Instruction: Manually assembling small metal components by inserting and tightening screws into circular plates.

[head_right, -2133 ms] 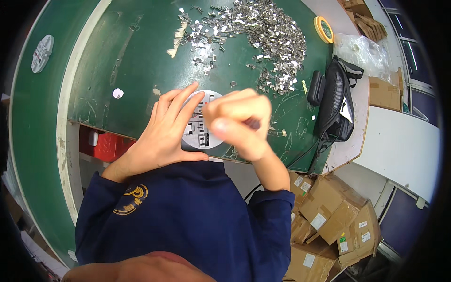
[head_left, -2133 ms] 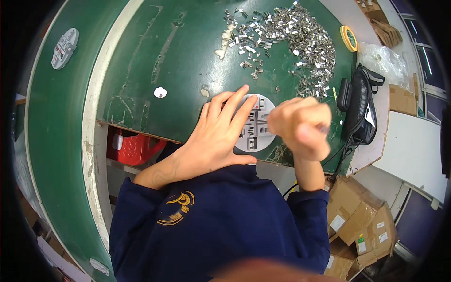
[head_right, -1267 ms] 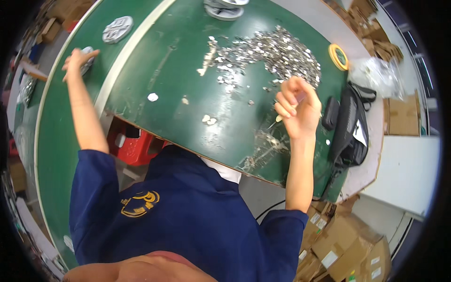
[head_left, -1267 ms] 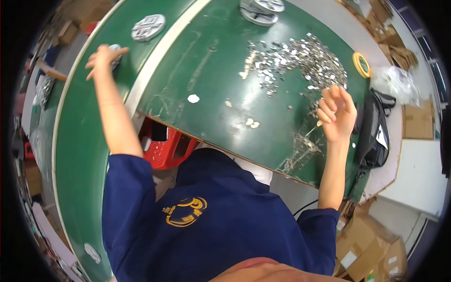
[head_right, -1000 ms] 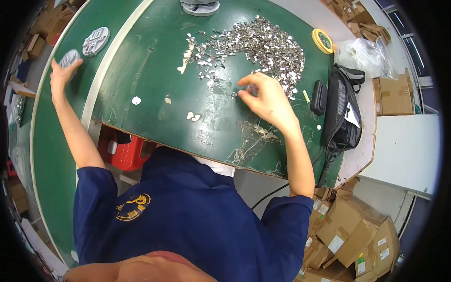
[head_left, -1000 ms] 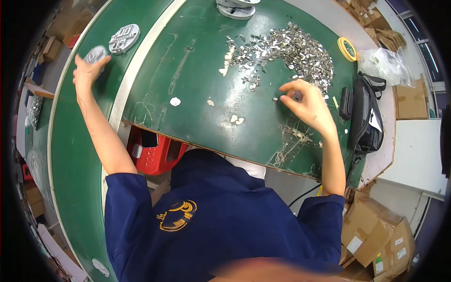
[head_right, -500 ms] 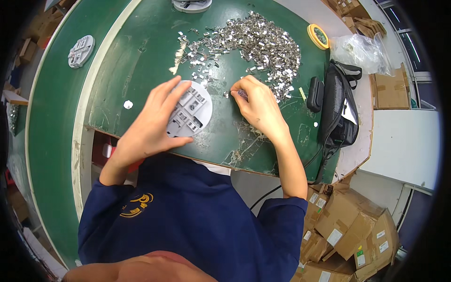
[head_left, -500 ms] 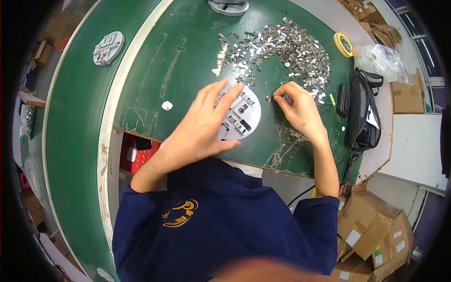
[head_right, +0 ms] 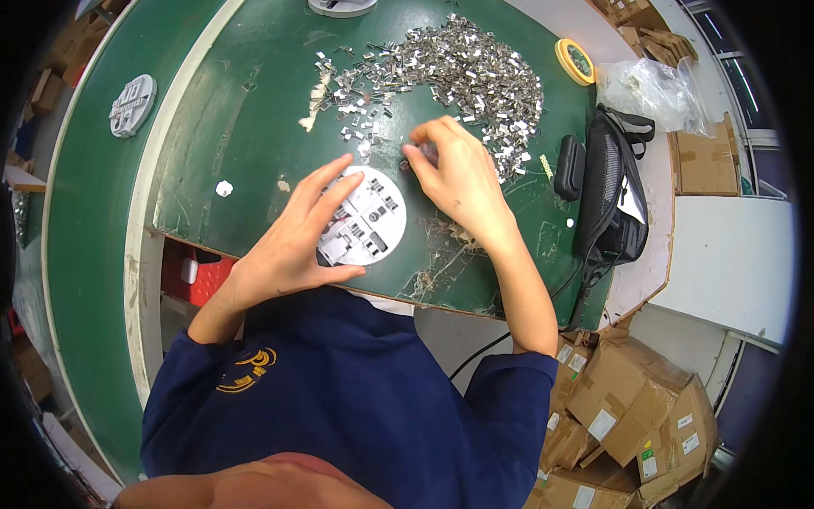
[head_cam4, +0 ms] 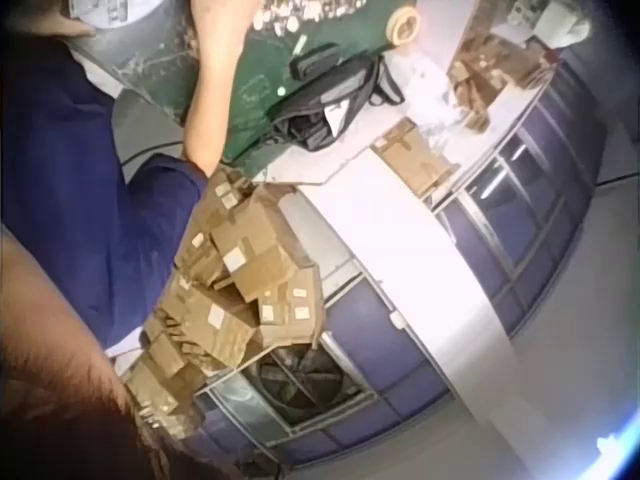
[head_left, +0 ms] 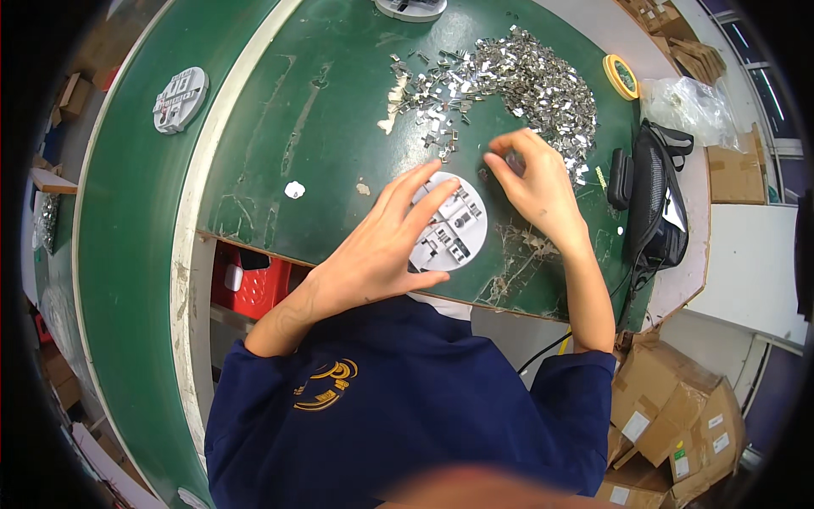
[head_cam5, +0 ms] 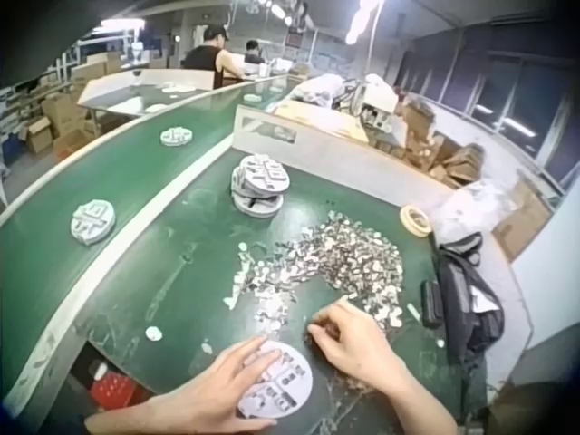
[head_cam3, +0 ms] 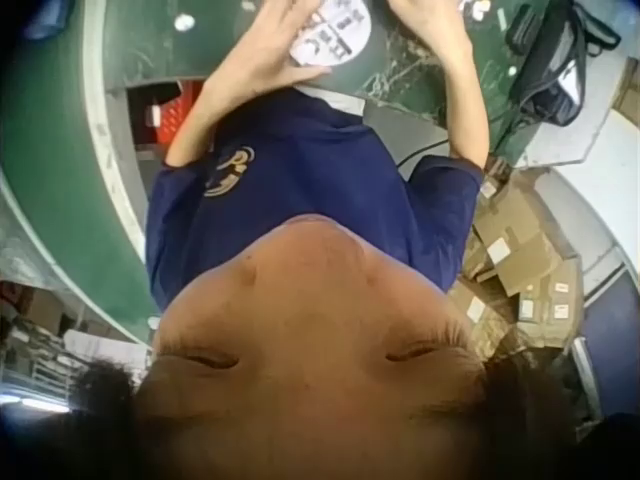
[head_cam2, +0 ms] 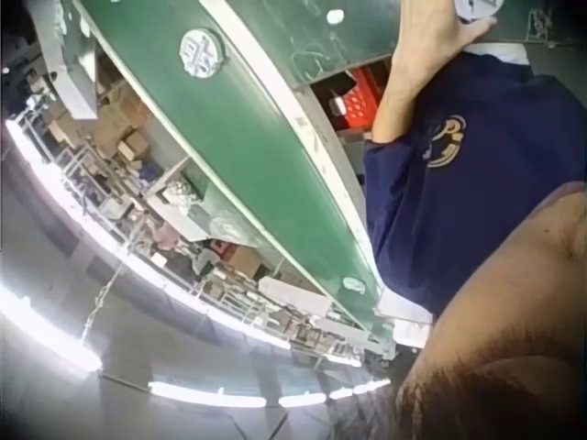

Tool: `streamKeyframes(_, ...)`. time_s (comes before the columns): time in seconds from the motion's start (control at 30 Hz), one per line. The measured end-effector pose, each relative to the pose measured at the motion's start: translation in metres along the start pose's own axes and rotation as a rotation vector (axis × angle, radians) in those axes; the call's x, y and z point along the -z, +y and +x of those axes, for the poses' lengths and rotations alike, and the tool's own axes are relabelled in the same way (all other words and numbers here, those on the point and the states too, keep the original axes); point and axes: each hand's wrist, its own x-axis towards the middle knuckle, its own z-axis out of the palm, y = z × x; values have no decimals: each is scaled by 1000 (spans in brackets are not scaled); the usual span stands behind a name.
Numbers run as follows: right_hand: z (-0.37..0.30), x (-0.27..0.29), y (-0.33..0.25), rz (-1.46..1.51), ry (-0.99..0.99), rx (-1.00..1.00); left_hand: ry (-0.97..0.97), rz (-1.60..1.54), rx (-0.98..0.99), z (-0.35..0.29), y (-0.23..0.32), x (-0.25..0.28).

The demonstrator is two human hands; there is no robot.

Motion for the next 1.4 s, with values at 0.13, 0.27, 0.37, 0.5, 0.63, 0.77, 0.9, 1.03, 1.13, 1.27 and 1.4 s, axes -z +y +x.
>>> streamKeyframes(0.13, 28, -21, 8, -44, 194, 127, -67, -55, -40, 4, 6, -1)
streamKeyframes(0.27, 40, -29, 11, -133, 213, 197, 12, -101, -32, 5, 4, 6)
streamKeyframes(0.37, 23, -14, -3, 82, 98, 126, 164, -118, 39, 11, -1, 8)
streamKeyframes(0.5, -1, 18, -40, 510, -391, -225, 310, -175, 96, 17, -6, 7)
streamKeyframes(0.63, -13, 19, -37, 811, -473, -240, 279, -259, 1, 19, -4, 2)
streamKeyframes(0.77, -13, 12, -28, 842, -475, -179, 345, -228, -45, 20, 1, -1)
streamKeyframes(0.9, -13, 17, -30, 893, -518, -272, 361, -147, -98, 21, 1, 0)
streamKeyframes(1.03, -16, 16, -34, 865, -424, -294, 366, -121, -110, 22, 0, -1)
streamKeyframes(1.13, -22, 17, -39, 755, -339, -255, 360, -125, -72, 22, 1, -3)
streamKeyframes(1.27, -26, 14, -40, 593, -173, -25, 411, -218, 6, 22, 4, -4)
streamKeyframes(1.4, -27, 14, -41, 486, -98, 111, 357, -258, 47, 19, 5, -2)
